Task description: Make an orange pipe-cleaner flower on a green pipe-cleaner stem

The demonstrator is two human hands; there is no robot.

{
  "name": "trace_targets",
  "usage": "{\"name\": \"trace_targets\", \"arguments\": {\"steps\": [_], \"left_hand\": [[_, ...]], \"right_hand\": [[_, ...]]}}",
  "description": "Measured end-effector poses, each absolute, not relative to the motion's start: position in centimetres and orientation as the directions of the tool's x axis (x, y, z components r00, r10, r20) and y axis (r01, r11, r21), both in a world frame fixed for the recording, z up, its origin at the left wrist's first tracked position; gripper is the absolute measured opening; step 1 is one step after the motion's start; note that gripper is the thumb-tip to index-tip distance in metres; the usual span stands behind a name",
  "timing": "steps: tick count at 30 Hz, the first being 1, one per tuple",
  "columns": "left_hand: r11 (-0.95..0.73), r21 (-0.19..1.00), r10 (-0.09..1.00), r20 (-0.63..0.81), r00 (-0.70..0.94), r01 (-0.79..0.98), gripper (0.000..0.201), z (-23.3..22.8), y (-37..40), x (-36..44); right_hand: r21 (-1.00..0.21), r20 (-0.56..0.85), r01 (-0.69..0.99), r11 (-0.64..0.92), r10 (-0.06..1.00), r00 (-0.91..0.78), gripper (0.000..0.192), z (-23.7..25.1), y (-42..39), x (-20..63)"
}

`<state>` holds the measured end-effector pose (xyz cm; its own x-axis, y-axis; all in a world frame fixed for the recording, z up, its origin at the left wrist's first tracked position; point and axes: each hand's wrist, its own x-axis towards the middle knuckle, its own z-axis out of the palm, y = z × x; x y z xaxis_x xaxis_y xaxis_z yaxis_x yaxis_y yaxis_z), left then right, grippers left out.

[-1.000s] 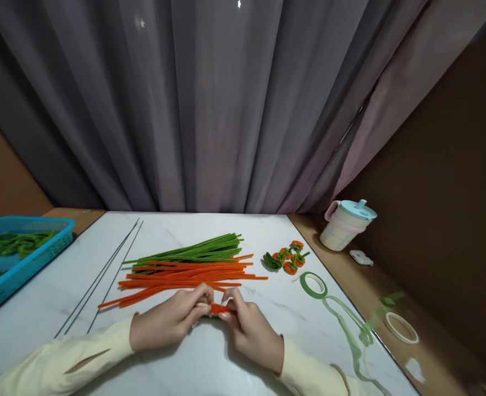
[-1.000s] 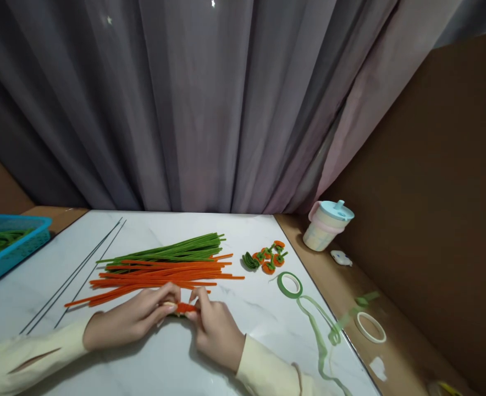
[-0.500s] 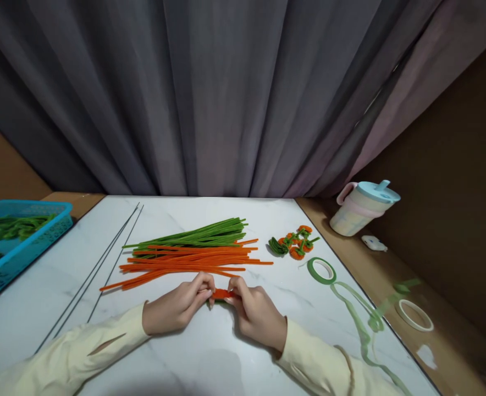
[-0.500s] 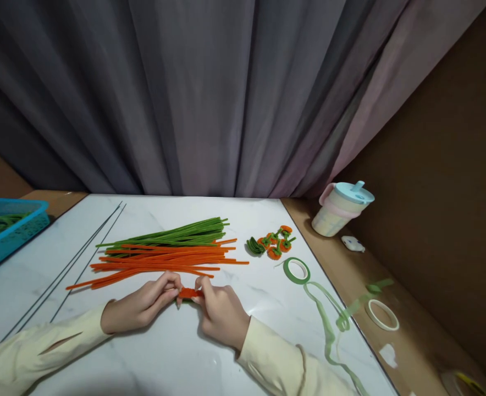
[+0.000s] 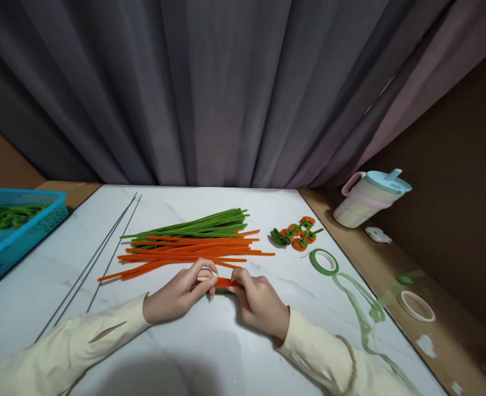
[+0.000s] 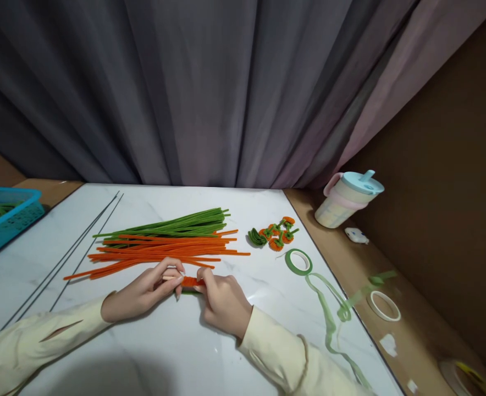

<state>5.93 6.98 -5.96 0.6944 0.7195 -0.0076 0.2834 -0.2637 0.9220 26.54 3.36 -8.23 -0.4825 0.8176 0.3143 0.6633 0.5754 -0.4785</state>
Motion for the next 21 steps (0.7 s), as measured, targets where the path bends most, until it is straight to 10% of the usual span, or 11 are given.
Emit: {"name": "trace_targets", "arguments": {"steps": [21], "left_hand": [[-0.188, 0.940, 0.740, -0.056, 0.671, 0.285, 0.022, -6.3, 7.2, 6.1]], "right_hand": [[-0.680, 0.119, 0.599, 0.423, 0.870, -0.479, 0.007, -6.7, 3.8, 26.3]]}}
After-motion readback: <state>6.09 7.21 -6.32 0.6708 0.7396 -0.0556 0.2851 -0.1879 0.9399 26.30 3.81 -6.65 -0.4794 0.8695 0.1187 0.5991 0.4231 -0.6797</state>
